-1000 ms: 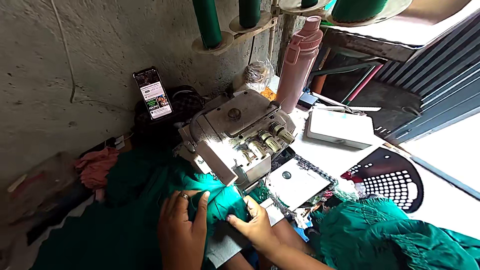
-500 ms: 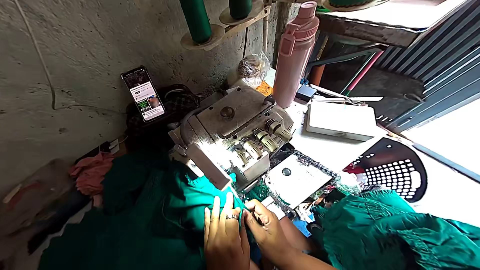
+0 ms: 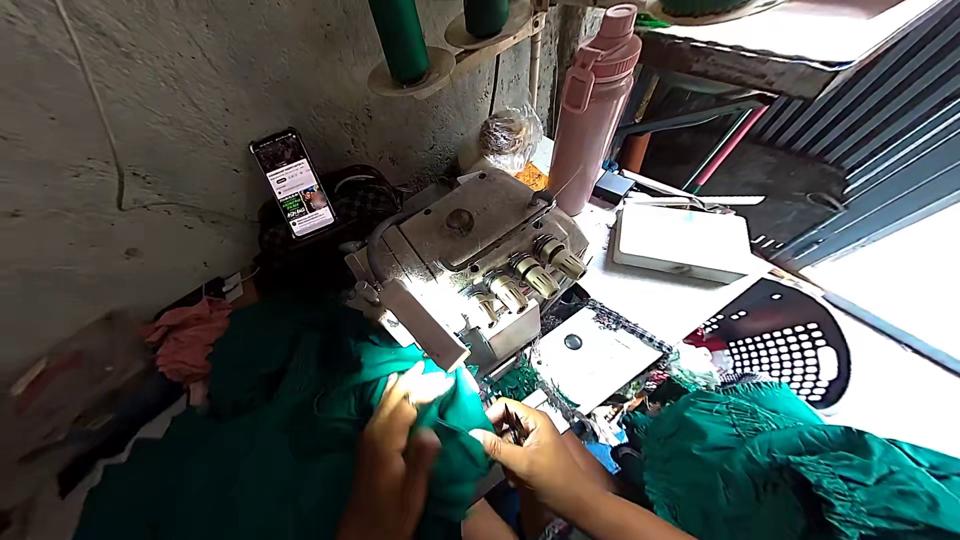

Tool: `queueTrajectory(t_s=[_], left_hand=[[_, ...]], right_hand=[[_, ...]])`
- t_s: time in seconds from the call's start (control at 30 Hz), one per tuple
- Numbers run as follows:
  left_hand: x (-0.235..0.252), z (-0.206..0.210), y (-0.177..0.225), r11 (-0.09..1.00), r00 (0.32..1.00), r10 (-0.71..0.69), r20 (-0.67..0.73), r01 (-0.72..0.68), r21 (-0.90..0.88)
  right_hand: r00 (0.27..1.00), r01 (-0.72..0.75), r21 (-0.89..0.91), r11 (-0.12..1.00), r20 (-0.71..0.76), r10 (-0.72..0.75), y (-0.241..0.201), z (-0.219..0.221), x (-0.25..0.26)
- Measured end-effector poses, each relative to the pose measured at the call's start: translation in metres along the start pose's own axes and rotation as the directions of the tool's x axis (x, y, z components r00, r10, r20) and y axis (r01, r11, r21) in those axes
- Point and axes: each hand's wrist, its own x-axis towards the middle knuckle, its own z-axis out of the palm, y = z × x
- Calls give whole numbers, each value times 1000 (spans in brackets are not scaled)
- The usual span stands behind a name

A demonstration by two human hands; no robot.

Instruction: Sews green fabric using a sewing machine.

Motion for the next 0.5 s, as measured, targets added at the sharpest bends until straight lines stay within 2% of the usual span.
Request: queueTrajectory(t_s=[0.07,0.13,0.23,0.33,0.4,0.5], left_hand=[[-28,6,22,984,993,102,-66,-91,150],[-59,23,35,947,971,175,-165,-120,298],[-82,62,22,846,929,260,-263,-89,525],[-81,61,15,824,928,212,-306,-1,567],[-80,48,22,832,953,190,-234,-29,554],[-80,43,33,892,970,193,-150,-110,439]], right_hand=[[1000,24,-49,999,10,-23,-1,-4,-3],[1000,4,-62,998,10,-3,-3,-6,-4],[999,-5,-35,999,39,7,-2,-6,-6],[999,24,-36,999,42,-23,1,-6,-8],[1000,22,-59,998,22,-21,4,-8,-8],[1000,28,-159,987,1,-28,8,-11,-7]])
